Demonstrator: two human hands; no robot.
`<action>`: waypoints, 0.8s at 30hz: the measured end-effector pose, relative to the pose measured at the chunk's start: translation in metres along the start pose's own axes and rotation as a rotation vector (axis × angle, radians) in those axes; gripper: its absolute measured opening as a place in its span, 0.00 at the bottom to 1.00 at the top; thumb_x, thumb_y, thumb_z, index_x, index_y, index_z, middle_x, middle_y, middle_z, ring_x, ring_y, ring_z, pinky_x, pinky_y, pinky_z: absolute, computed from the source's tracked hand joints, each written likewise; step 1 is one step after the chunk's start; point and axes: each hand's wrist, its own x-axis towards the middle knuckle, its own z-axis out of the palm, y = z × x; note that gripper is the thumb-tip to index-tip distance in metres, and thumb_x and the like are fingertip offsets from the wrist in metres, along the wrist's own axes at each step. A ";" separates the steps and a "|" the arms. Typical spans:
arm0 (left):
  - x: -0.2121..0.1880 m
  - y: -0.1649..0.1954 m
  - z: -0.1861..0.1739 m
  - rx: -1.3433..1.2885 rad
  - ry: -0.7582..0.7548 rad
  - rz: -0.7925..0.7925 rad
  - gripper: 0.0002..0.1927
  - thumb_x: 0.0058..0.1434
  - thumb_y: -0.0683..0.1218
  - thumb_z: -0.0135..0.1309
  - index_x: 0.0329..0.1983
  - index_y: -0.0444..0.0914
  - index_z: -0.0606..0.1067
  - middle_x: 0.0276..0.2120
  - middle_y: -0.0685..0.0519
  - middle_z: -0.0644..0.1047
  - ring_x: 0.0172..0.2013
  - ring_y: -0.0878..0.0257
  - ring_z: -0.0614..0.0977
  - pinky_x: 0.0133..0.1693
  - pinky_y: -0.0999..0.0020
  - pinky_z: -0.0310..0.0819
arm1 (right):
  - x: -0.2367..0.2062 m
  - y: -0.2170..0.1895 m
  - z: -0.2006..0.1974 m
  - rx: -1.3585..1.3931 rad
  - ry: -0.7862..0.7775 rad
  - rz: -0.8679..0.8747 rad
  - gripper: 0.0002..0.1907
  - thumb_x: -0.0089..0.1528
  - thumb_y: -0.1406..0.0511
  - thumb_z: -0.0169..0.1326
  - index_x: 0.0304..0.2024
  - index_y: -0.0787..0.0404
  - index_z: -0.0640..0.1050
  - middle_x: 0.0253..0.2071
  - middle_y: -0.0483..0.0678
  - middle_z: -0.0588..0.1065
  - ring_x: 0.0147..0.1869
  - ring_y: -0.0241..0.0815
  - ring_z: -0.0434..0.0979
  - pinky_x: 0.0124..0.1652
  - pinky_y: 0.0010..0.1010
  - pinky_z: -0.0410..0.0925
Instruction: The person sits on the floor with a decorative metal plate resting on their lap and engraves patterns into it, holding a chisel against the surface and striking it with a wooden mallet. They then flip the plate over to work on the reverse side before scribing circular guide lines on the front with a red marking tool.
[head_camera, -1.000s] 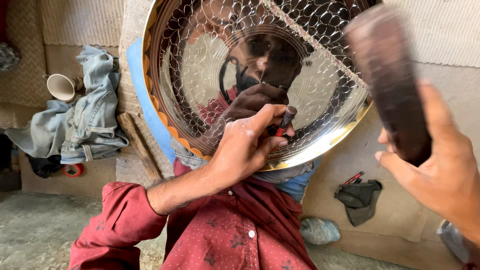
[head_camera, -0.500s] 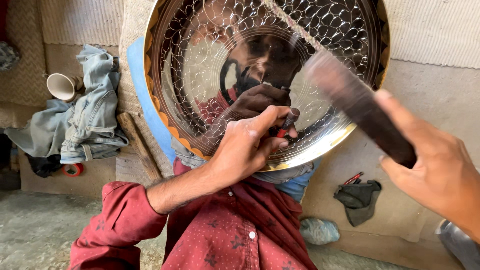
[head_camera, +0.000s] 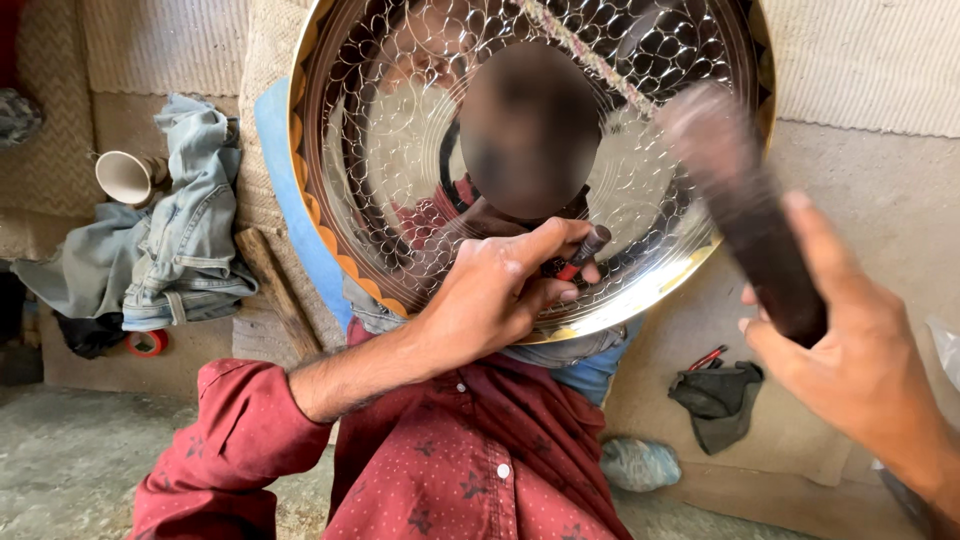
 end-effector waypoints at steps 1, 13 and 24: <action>0.001 0.001 0.000 0.000 -0.002 -0.004 0.24 0.62 0.36 0.61 0.61 0.34 0.70 0.44 0.50 0.84 0.46 0.60 0.88 0.44 0.66 0.82 | -0.001 0.001 0.001 -0.108 0.005 -0.044 0.48 0.51 0.74 0.59 0.75 0.50 0.65 0.58 0.58 0.77 0.46 0.48 0.83 0.38 0.35 0.75; 0.013 -0.005 -0.003 -0.012 -0.221 0.056 0.28 0.60 0.39 0.62 0.64 0.39 0.70 0.46 0.51 0.85 0.44 0.55 0.87 0.42 0.65 0.81 | -0.026 0.012 0.030 0.482 0.229 0.069 0.47 0.54 0.72 0.62 0.74 0.58 0.59 0.40 0.51 0.73 0.40 0.40 0.74 0.41 0.32 0.69; 0.018 -0.011 -0.006 -0.121 -0.350 0.151 0.27 0.63 0.32 0.55 0.66 0.39 0.71 0.54 0.49 0.82 0.50 0.59 0.85 0.49 0.67 0.82 | -0.056 0.043 0.082 -0.021 0.336 -0.179 0.44 0.54 0.75 0.65 0.70 0.65 0.62 0.48 0.60 0.77 0.48 0.47 0.81 0.48 0.36 0.73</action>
